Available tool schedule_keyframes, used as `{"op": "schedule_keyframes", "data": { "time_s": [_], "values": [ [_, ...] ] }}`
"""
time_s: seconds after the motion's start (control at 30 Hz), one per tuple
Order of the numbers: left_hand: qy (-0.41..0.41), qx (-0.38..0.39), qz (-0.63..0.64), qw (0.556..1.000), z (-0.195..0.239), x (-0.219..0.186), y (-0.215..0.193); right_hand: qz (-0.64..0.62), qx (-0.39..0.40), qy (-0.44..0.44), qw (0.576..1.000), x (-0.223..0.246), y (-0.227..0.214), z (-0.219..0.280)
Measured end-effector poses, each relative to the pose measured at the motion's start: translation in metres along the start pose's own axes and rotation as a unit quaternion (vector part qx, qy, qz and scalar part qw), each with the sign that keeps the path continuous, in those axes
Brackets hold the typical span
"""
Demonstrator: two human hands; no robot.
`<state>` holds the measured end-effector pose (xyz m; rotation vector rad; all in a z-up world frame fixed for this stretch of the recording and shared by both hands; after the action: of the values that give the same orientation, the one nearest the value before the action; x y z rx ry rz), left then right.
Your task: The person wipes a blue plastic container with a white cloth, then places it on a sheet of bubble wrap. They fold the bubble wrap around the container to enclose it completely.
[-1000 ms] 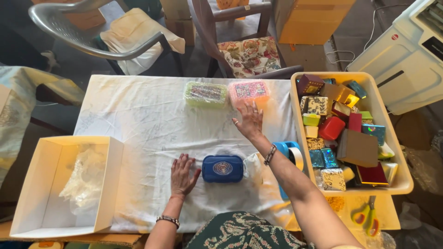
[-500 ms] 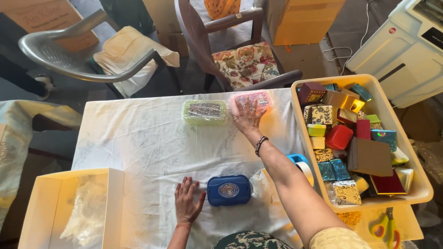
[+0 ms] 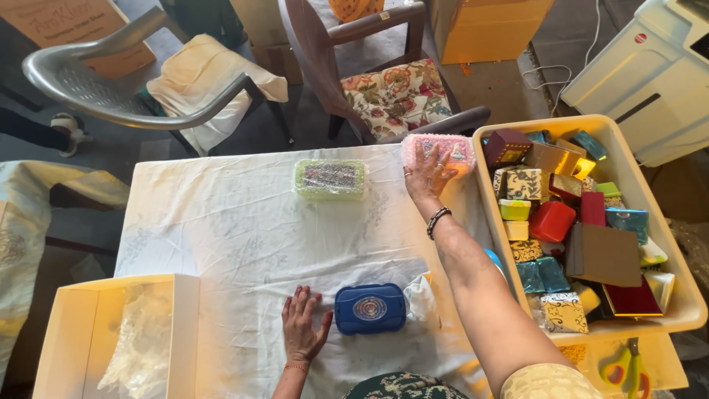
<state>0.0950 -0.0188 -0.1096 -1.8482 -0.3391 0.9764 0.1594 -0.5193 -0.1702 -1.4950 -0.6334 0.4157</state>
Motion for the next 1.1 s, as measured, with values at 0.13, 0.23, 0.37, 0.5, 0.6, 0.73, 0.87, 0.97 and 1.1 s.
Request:
{"op": "schedule_keyframes", "data": {
  "time_s": [0.13, 0.23, 0.37, 0.5, 0.6, 0.73, 0.87, 0.97, 1.1],
  "values": [
    [-0.003, -0.002, 0.001, 1.0, -0.001, 0.002, 0.0, 0.026, -0.024, -0.002, 0.999, 0.004, -0.004, 0.001],
    [-0.002, -0.005, 0.007, 1.0, 0.001, 0.001, -0.002, 0.046, -0.052, 0.002, 0.998, 0.024, -0.022, 0.011],
    [0.006, -0.021, 0.022, 1.0, -0.001, -0.004, -0.011, 0.007, -0.162, -0.094, 0.982, 0.095, -0.04, 0.037],
    [0.002, -0.019, 0.03, 0.999, -0.002, -0.005, -0.011, -0.072, -0.108, -0.279, 0.952, 0.2, -0.04, 0.084],
    [0.004, -0.016, 0.022, 1.0, -0.001, -0.004, -0.009, -0.043, 0.046, -0.301, 0.952, 0.247, -0.053, 0.108],
    [0.0, -0.011, 0.02, 1.0, 0.0, 0.0, -0.004, -0.013, 0.079, -0.33, 0.941, 0.266, -0.028, 0.105],
    [-0.006, -0.008, 0.023, 1.0, 0.002, 0.003, -0.001, 0.031, 0.096, -0.33, 0.939, 0.258, -0.007, 0.084],
    [-0.009, -0.007, 0.026, 1.0, 0.001, 0.003, -0.001, 0.034, 0.124, -0.316, 0.94, 0.237, -0.013, 0.065],
    [-0.013, -0.002, 0.025, 1.0, 0.001, 0.004, 0.0, 0.063, 0.142, -0.276, 0.949, 0.201, -0.022, 0.039]
  ]
}}
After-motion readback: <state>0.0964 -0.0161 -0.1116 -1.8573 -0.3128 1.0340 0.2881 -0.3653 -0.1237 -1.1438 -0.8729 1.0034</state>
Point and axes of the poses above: each hand's wrist, its own z-axis away from the middle knuckle, its own y-axis out of the palm, x = y × z, the point moved 10 cm from there along -z, towards the middle knuckle, and after that the axes turned 3 degrees about x, right-handed, at the moved point
